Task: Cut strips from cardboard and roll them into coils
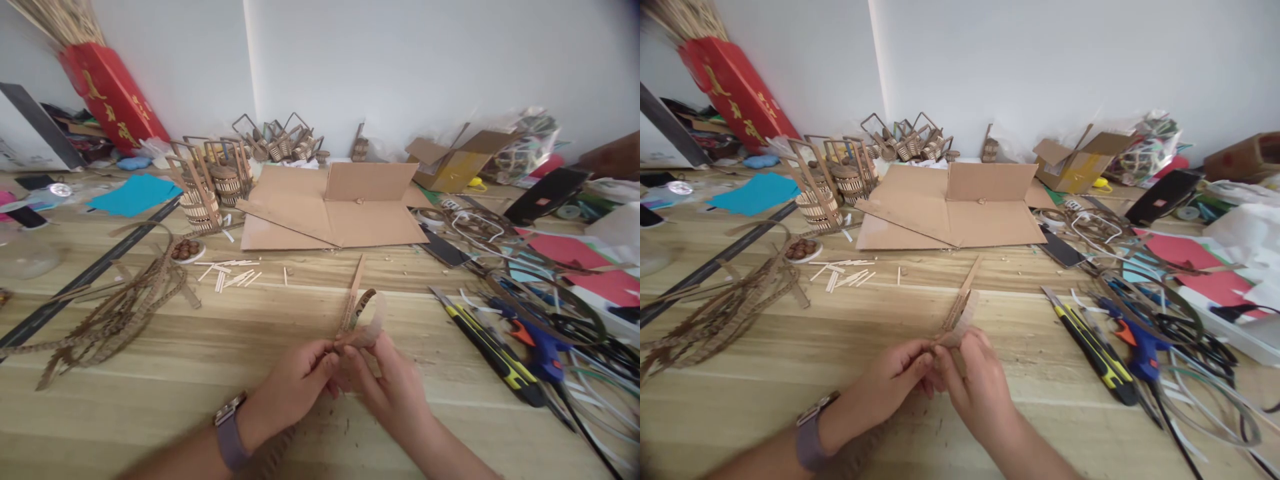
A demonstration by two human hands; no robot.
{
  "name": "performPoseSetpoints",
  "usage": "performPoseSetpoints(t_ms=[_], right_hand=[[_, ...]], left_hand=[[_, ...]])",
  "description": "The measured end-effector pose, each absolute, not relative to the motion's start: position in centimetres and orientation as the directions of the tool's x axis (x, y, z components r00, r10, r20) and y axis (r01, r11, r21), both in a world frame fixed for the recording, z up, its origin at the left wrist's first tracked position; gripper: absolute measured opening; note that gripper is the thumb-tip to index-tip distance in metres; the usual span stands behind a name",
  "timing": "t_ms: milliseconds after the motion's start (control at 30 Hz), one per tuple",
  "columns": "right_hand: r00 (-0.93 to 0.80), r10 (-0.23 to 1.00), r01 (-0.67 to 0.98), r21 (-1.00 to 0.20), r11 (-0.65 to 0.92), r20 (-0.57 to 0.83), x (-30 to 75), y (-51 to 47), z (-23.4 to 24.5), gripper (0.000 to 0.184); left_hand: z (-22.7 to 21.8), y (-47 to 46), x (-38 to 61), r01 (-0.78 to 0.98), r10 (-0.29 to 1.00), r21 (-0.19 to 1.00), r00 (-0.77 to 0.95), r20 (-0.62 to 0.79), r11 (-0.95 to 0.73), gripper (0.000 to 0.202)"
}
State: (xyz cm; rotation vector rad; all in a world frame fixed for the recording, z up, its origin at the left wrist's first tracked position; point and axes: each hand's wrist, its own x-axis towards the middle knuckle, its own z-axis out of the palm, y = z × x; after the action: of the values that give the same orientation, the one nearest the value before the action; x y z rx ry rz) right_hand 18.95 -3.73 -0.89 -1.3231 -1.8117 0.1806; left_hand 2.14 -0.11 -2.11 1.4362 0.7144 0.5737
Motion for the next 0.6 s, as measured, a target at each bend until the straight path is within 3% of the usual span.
performPoseSetpoints(t_ms=[300,600], right_hand=[[-0.224,0.766,0.747,-0.399,0.532,0.602,18.88,-3.35,-1.11,0.010],[-0.180,0.748,0.751,-0.402,0.524,0.638,18.82,-3.41,-0.57,0.013]], left_hand=[[-2.33,-0.04,2.34,0.070,0.772,0.992,0.624,-0.122,0.101,0.040],[-1.98,-0.14,2.15,0.060,0.740,0.994,0.664,-0.109,0.093,0.036]])
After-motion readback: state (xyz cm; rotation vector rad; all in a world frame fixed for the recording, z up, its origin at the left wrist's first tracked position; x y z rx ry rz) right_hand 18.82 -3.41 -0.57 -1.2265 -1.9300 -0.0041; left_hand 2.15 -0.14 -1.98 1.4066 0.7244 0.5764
